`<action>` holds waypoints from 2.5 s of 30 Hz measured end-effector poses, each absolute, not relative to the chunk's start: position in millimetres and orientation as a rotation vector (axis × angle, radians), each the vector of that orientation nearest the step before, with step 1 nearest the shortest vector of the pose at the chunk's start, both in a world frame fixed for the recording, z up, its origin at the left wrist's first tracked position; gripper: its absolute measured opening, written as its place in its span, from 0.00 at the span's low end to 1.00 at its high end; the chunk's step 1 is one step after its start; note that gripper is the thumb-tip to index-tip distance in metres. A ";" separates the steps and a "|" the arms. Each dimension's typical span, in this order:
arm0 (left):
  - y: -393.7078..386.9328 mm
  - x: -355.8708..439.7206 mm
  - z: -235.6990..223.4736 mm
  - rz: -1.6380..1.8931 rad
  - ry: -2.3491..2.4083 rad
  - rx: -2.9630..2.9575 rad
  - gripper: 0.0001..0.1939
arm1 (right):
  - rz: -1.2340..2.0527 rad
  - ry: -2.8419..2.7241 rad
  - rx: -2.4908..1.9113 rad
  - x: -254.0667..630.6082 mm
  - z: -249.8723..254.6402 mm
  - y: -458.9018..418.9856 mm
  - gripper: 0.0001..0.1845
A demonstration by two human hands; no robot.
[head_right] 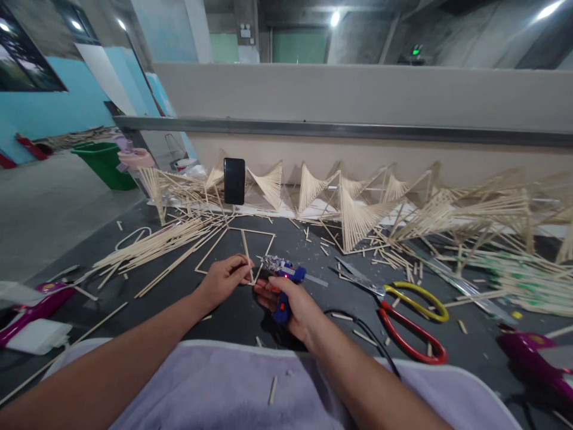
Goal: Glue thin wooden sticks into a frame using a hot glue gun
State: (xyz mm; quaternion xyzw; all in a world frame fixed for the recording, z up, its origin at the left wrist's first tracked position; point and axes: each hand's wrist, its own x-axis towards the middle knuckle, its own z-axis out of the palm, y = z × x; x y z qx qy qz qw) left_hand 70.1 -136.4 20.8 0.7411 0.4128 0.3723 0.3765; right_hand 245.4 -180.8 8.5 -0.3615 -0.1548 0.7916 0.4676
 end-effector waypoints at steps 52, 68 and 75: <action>-135.9 70.9 20.5 0.942 1.062 1.927 0.11 | 1.938 -0.407 -0.871 246.6 4.4 -179.3 0.07; -135.7 70.9 19.6 0.940 1.074 1.923 0.11 | 1.930 -0.374 -0.892 246.1 8.5 -180.0 0.06; -136.2 70.9 19.8 0.947 1.066 1.918 0.11 | 1.932 -0.391 -0.888 246.1 7.9 -180.2 0.05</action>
